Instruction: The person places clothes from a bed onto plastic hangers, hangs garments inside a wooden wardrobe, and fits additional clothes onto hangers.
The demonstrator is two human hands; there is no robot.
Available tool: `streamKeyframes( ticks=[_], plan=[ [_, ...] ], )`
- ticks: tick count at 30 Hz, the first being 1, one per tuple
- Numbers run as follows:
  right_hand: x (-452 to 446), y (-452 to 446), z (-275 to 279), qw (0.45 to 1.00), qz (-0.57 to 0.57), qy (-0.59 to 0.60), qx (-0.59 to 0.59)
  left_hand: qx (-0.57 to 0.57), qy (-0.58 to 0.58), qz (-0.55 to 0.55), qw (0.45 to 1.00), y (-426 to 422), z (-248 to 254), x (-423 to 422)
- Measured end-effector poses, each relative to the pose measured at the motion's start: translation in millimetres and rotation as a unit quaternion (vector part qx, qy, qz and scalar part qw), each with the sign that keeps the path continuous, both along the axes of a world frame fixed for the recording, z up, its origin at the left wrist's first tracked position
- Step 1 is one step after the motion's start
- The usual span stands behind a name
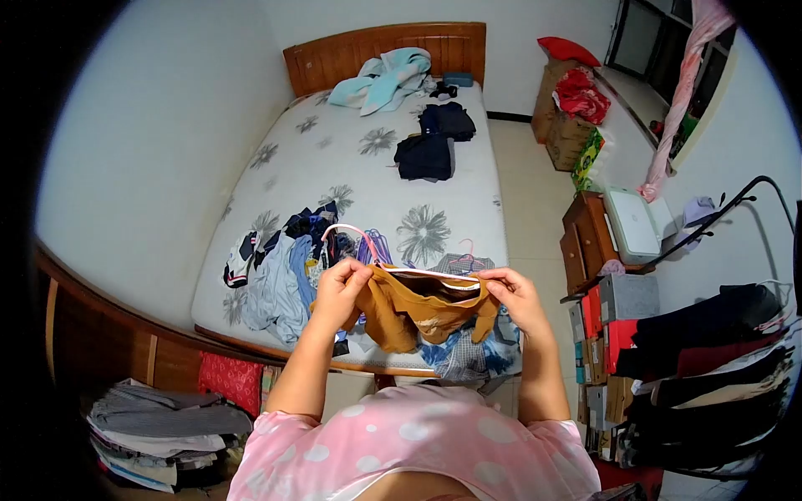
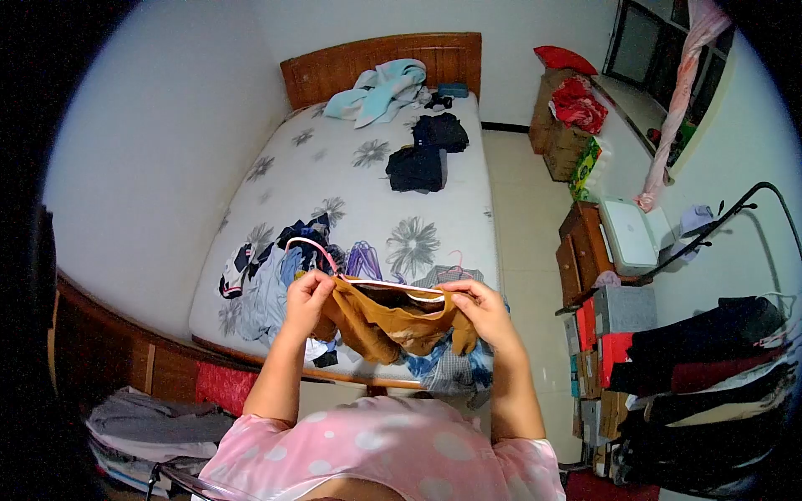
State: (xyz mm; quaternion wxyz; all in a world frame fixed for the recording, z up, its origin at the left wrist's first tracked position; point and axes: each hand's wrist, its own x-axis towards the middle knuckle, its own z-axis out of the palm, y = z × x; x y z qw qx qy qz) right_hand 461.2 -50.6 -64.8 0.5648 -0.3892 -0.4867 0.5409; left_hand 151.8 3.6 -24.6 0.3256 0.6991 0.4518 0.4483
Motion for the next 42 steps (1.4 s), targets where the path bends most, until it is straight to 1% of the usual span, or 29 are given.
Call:
streamKeyframes(
  ticks=[4,7,10,13,16,19,22,25,28,34,37,40,41,42],
  plan=[
    [-3.1,1.8,-6.3,0.999,-0.042,0.010,-0.010,-0.021,0.012,0.000,1.000,0.0,-5.3,-0.7],
    [3.3,2.4,-16.6,0.999,-0.019,-0.047,0.003,-0.018,0.006,-0.004,1.000,-1.3,-7.5,0.9],
    [0.9,-2.0,-17.9,0.995,-0.045,-0.092,0.007,-0.032,0.000,-0.008,0.999,-1.7,-8.6,0.6],
    [-7.0,-1.4,-20.7,0.984,-0.087,-0.147,0.054,-0.031,0.003,-0.008,0.999,-0.9,-9.6,4.4],
    [-14.5,0.7,-10.2,0.959,-0.118,-0.247,0.067,-0.042,-0.008,-0.012,0.999,-0.6,-11.7,10.1],
    [-17.7,1.2,-4.7,0.949,-0.143,-0.269,0.083,-0.032,-0.001,0.004,0.999,1.3,-9.3,9.9],
    [-22.3,7.0,-11.5,0.975,-0.162,-0.126,0.082,-0.035,-0.012,0.004,0.999,-0.6,-5.0,8.6],
    [-13.3,6.9,-12.1,0.963,-0.111,-0.235,0.069,-0.039,-0.004,0.002,0.999,-2.3,-6.0,6.6],
    [-17.5,3.1,-2.3,0.965,-0.097,-0.245,0.002,-0.039,0.003,0.002,0.999,-3.3,-6.4,5.1],
    [-17.7,9.0,-16.9,0.958,-0.119,-0.254,0.063,-0.037,-0.005,0.000,0.999,-1.8,-12.2,2.5],
    [-33.0,9.4,-11.1,0.922,-0.198,-0.315,0.108,-0.036,-0.003,-0.006,0.999,-3.0,-13.0,6.5],
    [-50.0,15.3,-12.4,0.879,-0.236,-0.369,0.191,-0.038,-0.009,-0.008,0.999,-2.9,-18.3,16.5],
    [-55.5,15.7,-10.6,0.880,-0.233,-0.369,0.189,-0.032,-0.002,-0.005,0.999,-2.4,-16.7,18.6],
    [-56.2,16.1,-8.7,0.868,-0.242,-0.381,0.205,-0.027,0.005,-0.003,1.000,-1.8,-15.0,19.4]
  ],
)
